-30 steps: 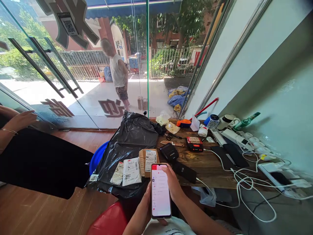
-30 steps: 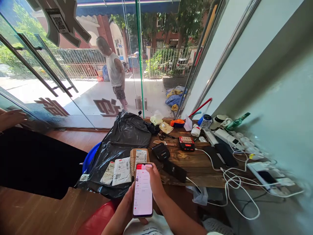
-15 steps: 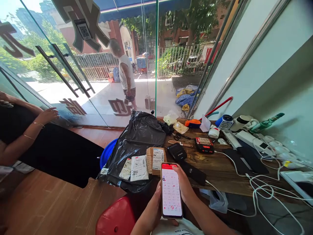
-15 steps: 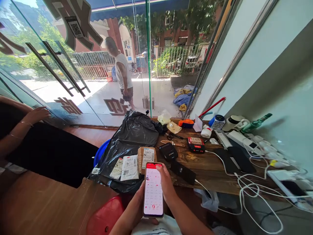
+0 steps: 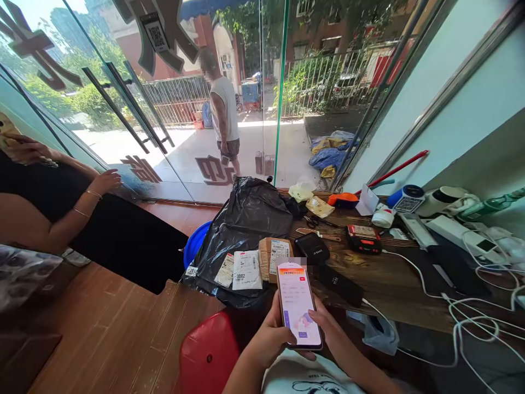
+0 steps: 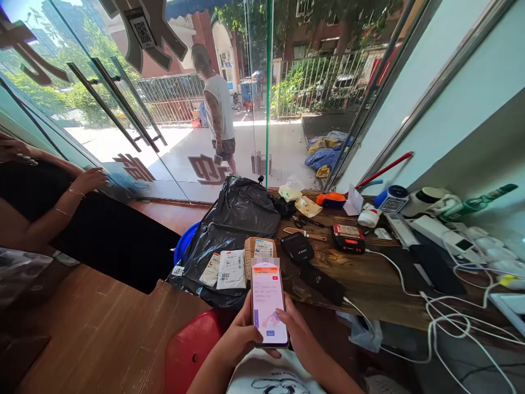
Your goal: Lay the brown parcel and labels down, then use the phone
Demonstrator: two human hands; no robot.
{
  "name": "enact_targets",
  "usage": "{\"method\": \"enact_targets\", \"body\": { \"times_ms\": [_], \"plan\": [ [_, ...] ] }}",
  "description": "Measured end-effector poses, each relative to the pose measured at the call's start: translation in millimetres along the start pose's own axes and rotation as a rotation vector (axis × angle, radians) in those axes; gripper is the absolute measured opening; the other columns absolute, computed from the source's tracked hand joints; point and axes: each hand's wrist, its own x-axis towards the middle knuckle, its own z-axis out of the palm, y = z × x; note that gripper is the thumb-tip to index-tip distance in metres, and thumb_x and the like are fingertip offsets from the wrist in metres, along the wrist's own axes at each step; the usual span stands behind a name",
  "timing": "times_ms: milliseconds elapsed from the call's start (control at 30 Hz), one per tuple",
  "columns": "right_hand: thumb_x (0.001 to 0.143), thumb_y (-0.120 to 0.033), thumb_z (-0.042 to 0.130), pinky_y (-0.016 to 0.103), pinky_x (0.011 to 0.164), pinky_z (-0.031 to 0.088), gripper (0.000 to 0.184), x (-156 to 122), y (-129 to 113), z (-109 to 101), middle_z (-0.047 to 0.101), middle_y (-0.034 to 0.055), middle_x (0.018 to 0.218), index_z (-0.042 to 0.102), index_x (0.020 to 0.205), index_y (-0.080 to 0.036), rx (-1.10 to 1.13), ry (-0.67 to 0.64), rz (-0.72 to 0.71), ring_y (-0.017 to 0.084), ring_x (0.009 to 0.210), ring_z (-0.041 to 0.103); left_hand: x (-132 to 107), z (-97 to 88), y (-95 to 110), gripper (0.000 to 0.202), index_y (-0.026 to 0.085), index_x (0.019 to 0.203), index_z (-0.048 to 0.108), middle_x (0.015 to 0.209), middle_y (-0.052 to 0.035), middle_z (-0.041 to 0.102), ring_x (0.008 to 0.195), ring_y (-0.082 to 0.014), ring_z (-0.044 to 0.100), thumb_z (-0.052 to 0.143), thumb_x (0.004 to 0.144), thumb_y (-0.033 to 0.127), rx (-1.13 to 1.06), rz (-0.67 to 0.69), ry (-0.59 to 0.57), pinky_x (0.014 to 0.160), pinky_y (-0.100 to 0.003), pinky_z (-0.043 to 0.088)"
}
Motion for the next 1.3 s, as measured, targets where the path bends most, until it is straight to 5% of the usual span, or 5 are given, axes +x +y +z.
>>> {"method": "enact_targets", "body": {
  "times_ms": [333,600,800,1067,1300],
  "plan": [
    [0.073,-0.037,0.056,0.036,0.074,0.048,0.048,5,-2,2,0.070,0.0050,0.105,0.055,0.118,-0.022,0.043,0.021,-0.029,0.025,0.089,0.063,2,-2.4,-3,0.121,0.038,0.141,-0.007,0.129,-0.0102,0.053,0.108,-0.0355,0.055,0.050,0.042,-0.002,-0.047,-0.027,0.059,0.053,-0.028,0.057],
    [0.063,-0.032,0.060,0.032,0.059,0.046,0.045,8,-3,7,0.072,0.0025,0.084,0.058,0.106,-0.022,0.194,0.000,-0.005,0.021,0.065,0.062,6,-7.6,-8,0.105,0.034,0.140,0.023,0.118,-0.0077,0.061,0.103,-0.0317,0.057,0.045,0.042,0.003,-0.114,0.036,0.042,0.055,-0.030,0.057],
    [0.062,-0.026,0.059,0.032,0.064,0.048,0.051,2,-10,10,0.071,0.0023,0.094,0.053,0.113,-0.024,0.151,-0.008,-0.015,0.020,0.072,0.062,3,-2.2,-1,0.110,0.036,0.142,0.001,0.114,-0.0074,0.061,0.093,-0.0289,0.061,0.043,0.045,0.004,-0.077,0.014,0.030,0.050,-0.030,0.056],
    [0.059,-0.024,0.062,0.036,0.070,0.048,0.054,-5,-19,17,0.065,0.0053,0.110,0.053,0.112,-0.025,-0.054,0.006,-0.088,0.024,0.087,0.060,-5,3.2,12,0.103,0.042,0.141,0.004,0.127,-0.0027,0.052,0.092,-0.0237,0.061,0.039,0.054,0.000,-0.011,-0.035,-0.014,0.056,-0.031,0.057],
    [0.061,-0.031,0.063,0.037,0.065,0.048,0.054,-1,-20,15,0.067,0.0057,0.101,0.049,0.113,-0.025,-0.078,0.015,-0.047,0.024,0.077,0.060,5,3.9,5,0.111,0.030,0.143,0.006,0.120,-0.0089,0.057,0.088,-0.0263,0.061,0.044,0.042,0.002,-0.055,-0.001,0.064,0.051,-0.028,0.056]
  ]
}}
